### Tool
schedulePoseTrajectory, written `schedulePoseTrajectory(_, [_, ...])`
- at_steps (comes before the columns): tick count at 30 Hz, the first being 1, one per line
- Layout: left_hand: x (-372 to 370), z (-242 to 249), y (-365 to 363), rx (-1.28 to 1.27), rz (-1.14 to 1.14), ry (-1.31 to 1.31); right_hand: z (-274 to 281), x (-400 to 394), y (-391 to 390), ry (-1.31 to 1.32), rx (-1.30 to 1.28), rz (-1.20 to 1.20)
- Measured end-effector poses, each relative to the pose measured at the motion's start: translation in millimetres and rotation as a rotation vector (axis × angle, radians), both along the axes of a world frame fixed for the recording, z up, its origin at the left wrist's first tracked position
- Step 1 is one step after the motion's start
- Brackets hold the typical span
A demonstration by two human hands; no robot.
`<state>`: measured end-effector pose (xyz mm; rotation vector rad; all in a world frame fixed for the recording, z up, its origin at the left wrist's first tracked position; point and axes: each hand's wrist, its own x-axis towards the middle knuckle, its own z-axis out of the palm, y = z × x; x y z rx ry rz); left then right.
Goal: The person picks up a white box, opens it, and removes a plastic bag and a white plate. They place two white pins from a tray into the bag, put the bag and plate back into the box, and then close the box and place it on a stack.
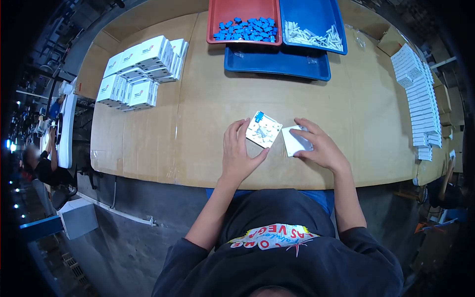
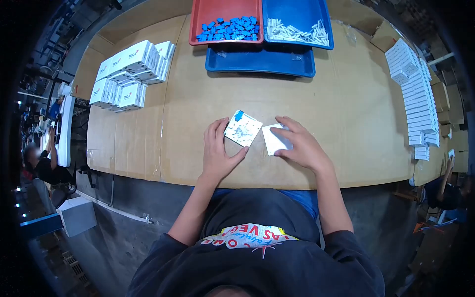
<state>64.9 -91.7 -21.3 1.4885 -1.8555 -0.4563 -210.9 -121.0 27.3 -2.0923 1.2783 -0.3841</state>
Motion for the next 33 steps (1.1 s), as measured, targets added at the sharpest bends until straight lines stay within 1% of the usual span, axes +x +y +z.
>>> schedulePoseTrajectory(2, [-2,-2,1,0.018,-0.008,-0.05,-7,-10,9,0.042,-0.037,0.056])
schedulePoseTrajectory(5, [-2,-6,0,0.004,-0.015,-0.062,-1,-14,15,0.065,-0.037,0.035])
schedulePoseTrajectory(8, [-1,-6,0,-0.019,-0.016,-0.055,14,-6,23,-0.033,-0.124,-0.039])
schedulePoseTrajectory(11, [-2,-6,3,-0.053,-0.018,-0.035,28,-5,19,-0.194,0.248,-0.246])
schedulePoseTrajectory(14, [3,-4,3,-0.08,-0.037,0.032,10,-9,10,-0.168,0.181,-0.361])
schedulePoseTrajectory(15, [4,-4,4,-0.081,-0.044,0.064,5,-9,9,-0.213,0.146,-0.388])
schedulePoseTrajectory(18, [7,-4,6,-0.023,-0.052,0.372,-7,-14,3,-0.125,0.174,-0.449])
schedulePoseTrajectory(19, [13,-10,5,-0.042,-0.059,0.375,-11,-13,1,-0.106,0.081,-0.439])
schedulePoseTrajectory(21, [10,-11,6,0.048,-0.032,0.739,-15,-9,3,-0.064,-0.095,-0.419])
schedulePoseTrajectory(22, [9,-9,7,0.1,-0.016,0.921,-14,-6,5,-0.055,-0.139,-0.383])
schedulePoseTrajectory(23, [11,-5,8,0.149,-0.038,1.022,-13,-1,7,-0.045,-0.18,-0.346])
schedulePoseTrajectory(24, [13,-6,7,0.166,-0.02,1.052,-11,3,9,-0.036,-0.222,-0.308])
schedulePoseTrajectory(26, [15,-6,1,0.19,0.006,1.11,-10,8,15,0.062,-0.31,-0.219])
schedulePoseTrajectory(27, [12,-4,-1,0.214,0.053,1.205,-10,8,16,0.112,-0.354,-0.175])
schedulePoseTrajectory(29, [2,2,-1,0.267,0.155,1.39,-16,8,15,0.069,-0.338,-0.156])
schedulePoseTrajectory(32, [-1,22,-1,0.648,0.059,1.795,-18,6,18,-0.007,-0.277,-0.187])
schedulePoseTrajectory(33, [-4,20,-3,0.734,0.096,1.81,-15,7,14,-0.038,-0.26,-0.205])
